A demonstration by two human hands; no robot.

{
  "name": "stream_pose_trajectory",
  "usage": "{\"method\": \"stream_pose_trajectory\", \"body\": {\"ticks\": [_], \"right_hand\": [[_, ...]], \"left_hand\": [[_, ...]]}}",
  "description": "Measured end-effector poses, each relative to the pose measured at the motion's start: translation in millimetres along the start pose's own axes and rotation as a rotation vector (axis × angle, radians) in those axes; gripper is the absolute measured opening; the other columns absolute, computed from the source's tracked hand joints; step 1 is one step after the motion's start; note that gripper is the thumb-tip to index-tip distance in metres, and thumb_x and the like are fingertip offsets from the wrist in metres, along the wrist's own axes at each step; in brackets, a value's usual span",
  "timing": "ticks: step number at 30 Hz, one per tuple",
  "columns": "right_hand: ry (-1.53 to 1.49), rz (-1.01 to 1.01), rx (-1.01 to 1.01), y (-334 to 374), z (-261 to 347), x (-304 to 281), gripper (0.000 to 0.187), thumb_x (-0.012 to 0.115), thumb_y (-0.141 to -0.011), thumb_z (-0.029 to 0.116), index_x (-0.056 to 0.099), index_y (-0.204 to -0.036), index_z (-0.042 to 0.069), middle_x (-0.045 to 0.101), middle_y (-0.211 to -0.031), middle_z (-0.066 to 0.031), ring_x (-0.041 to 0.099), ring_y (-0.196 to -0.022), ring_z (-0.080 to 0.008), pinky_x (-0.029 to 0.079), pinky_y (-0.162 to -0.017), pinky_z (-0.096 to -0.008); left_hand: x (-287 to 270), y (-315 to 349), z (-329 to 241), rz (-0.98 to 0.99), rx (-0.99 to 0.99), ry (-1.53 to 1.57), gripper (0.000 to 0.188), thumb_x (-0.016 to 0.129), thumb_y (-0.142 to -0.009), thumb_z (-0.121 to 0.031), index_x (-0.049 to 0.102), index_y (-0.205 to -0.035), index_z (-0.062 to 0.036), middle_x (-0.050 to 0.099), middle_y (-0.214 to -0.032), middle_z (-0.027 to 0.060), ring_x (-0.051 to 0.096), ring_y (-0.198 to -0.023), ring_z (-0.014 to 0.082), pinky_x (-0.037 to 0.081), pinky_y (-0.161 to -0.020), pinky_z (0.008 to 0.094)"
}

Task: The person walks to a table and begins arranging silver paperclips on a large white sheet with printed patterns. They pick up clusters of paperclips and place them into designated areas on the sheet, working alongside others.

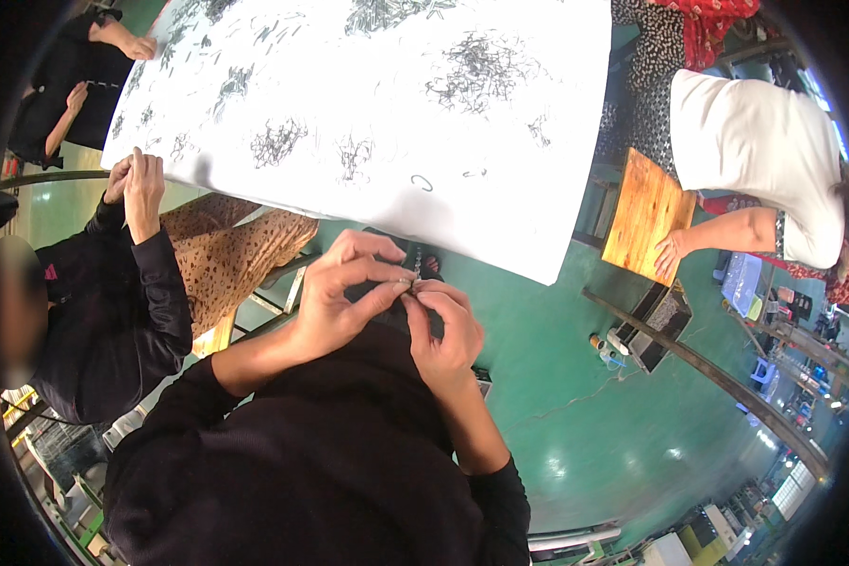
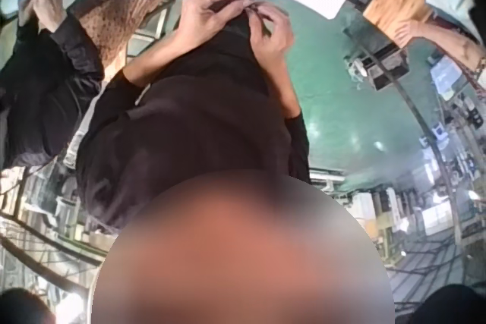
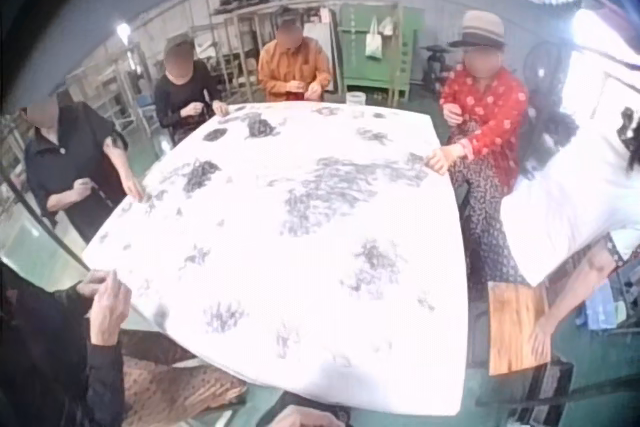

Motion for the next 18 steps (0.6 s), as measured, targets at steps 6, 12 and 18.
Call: {"method": "stream_pose_trajectory", "body": {"ticks": [6,12,18], "right_hand": [[0.279,0.132,0.166,-69,-70,8,0.011,0.063,-0.087,0.005,0.060,-0.097,0.002,0.063,-0.088,-0.0120,0.063,-0.078,-0.0229,0.049,-0.060,-0.0306],[0.580,0.380,0.221,-172,-171,65,0.010,0.065,-0.085,0.014,0.066,-0.090,0.006,0.064,-0.088,-0.0092,0.063,-0.079,-0.0240,0.049,-0.070,-0.0365],[0.759,0.514,0.279,-212,-205,101,0.007,0.067,-0.082,0.016,0.067,-0.086,0.010,0.064,-0.094,-0.0071,0.064,-0.082,-0.0266,0.050,-0.070,-0.0402]], "left_hand": [[-6,-5,28,0.036,0.051,-0.038,0.020,0.075,-0.072,0.001,0.072,-0.091,-0.0069,0.062,-0.096,0.0045,0.057,-0.087,0.0193,0.048,-0.068,0.0293],[-16,-9,51,0.041,0.030,-0.010,0.019,0.074,-0.073,0.001,0.072,-0.091,-0.0071,0.063,-0.092,0.0036,0.058,-0.084,0.0189,0.049,-0.065,0.0292],[-26,-11,65,0.020,-0.008,0.003,0.019,0.074,-0.074,0.002,0.071,-0.090,-0.0068,0.063,-0.092,0.0038,0.058,-0.082,0.0191,0.049,-0.065,0.0292]]}}
Point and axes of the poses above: each hand's wrist, its own y-axis away from the middle knuckle, its own x-axis out of the palm, z = x × y, the point moved 4 cm from there along -y, towards the middle knuckle
